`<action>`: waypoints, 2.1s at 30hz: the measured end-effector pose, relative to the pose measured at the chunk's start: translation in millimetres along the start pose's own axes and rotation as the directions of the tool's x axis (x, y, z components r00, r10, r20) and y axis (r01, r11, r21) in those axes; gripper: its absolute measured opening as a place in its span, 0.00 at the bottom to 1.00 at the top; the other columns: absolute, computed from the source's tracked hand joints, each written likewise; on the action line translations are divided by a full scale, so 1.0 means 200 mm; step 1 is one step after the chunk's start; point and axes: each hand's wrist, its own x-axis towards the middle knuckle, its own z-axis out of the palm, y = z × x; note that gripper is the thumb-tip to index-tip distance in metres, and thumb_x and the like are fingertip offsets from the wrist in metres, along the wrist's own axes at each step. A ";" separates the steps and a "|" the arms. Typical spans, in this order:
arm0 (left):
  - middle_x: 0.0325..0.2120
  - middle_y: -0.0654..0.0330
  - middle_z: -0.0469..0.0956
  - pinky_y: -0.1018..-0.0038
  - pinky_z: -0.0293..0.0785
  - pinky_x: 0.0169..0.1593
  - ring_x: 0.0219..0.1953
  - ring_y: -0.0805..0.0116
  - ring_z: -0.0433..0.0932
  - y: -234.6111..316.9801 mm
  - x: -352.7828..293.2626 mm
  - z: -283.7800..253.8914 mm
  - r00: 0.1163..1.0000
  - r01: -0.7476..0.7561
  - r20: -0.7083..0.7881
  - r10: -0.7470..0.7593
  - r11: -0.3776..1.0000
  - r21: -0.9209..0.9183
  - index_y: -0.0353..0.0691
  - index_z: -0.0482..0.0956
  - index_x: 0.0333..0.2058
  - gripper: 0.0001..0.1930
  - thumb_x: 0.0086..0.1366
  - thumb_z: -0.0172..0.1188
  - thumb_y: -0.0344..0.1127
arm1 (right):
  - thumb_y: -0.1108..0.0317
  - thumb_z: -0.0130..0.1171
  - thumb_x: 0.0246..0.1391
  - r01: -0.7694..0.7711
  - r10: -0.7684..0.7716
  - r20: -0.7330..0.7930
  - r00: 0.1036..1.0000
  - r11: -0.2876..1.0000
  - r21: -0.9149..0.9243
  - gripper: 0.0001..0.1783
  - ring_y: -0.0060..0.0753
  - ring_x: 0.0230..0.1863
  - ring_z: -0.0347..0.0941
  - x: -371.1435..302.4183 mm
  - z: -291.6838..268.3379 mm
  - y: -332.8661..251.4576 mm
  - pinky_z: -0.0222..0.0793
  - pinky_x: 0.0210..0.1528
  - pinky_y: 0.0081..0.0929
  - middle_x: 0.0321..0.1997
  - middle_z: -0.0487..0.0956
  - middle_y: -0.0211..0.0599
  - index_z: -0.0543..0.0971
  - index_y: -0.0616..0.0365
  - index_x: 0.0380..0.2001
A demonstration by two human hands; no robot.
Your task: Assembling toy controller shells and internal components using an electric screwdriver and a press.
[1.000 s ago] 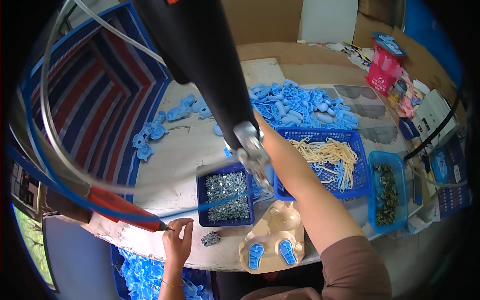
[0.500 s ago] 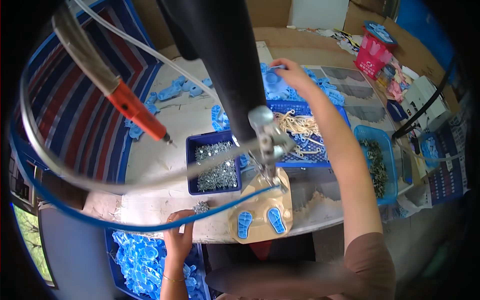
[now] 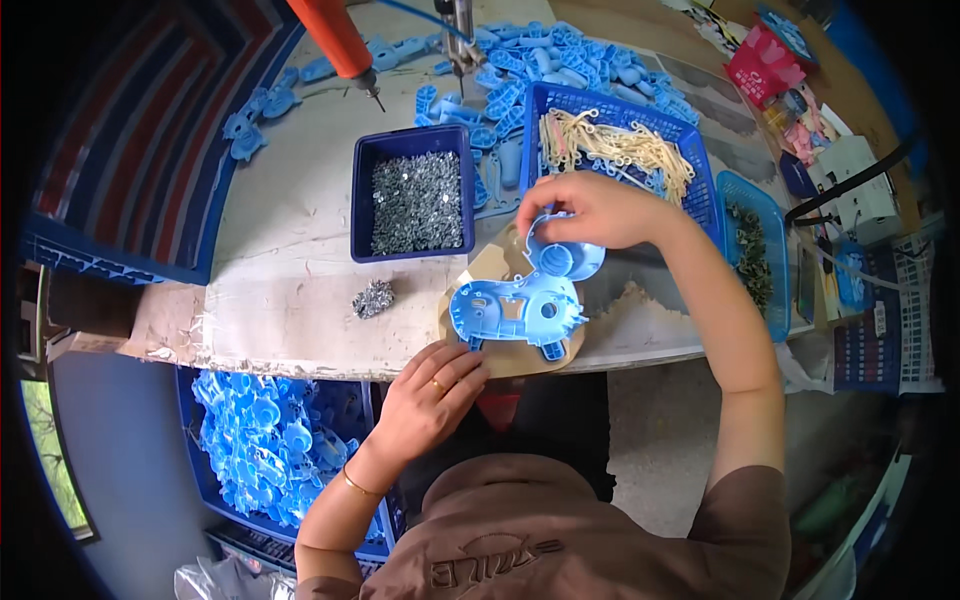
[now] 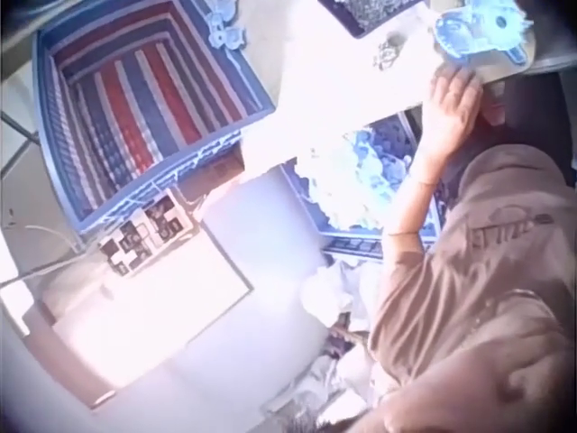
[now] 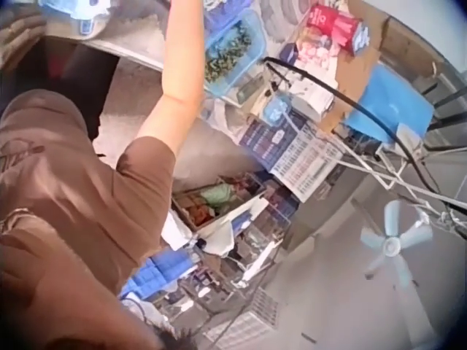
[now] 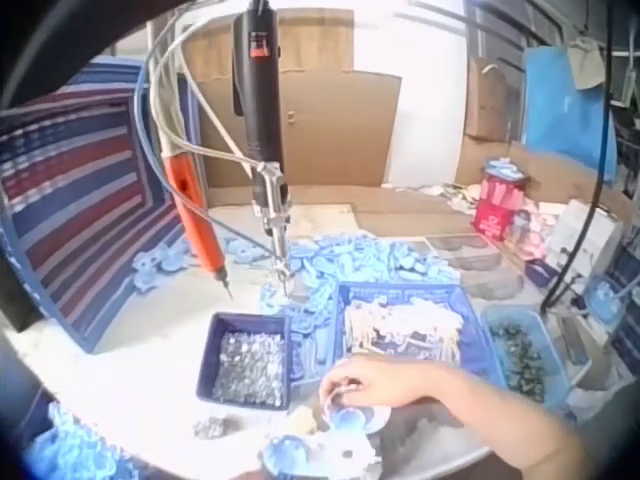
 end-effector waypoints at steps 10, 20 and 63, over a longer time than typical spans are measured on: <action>0.44 0.62 0.77 0.63 0.71 0.56 0.48 0.61 0.76 -0.01 -0.01 0.01 1.000 0.008 -0.025 -0.008 1.000 0.021 0.44 0.79 0.41 0.16 0.52 0.64 0.28 | 0.73 0.61 0.49 0.037 -0.143 -0.231 0.962 0.912 -0.410 0.16 0.40 0.50 0.70 -0.16 0.45 -0.16 0.69 0.52 0.34 0.49 0.74 0.35 0.79 0.54 0.44; 0.42 0.62 0.78 0.63 0.70 0.57 0.46 0.63 0.77 -0.02 0.03 0.01 0.999 -0.003 -0.032 0.003 1.000 0.020 0.43 0.79 0.40 0.14 0.52 0.64 0.30 | 0.72 0.53 0.49 0.040 -0.180 -0.102 0.978 0.647 -0.761 0.24 0.32 0.44 0.69 -0.21 0.69 -0.12 0.71 0.47 0.25 0.42 0.76 0.30 0.75 0.56 0.52; 0.46 0.56 0.77 0.66 0.74 0.47 0.45 0.55 0.76 0.13 0.36 0.05 0.995 0.026 -0.084 -0.049 0.968 -0.248 0.39 0.79 0.41 0.14 0.55 0.64 0.27 | 0.69 0.57 0.57 0.188 0.372 -0.800 0.470 0.844 0.503 0.08 0.20 0.27 0.73 -0.38 -0.06 0.41 0.72 0.32 0.19 0.27 0.77 0.31 0.79 0.63 0.35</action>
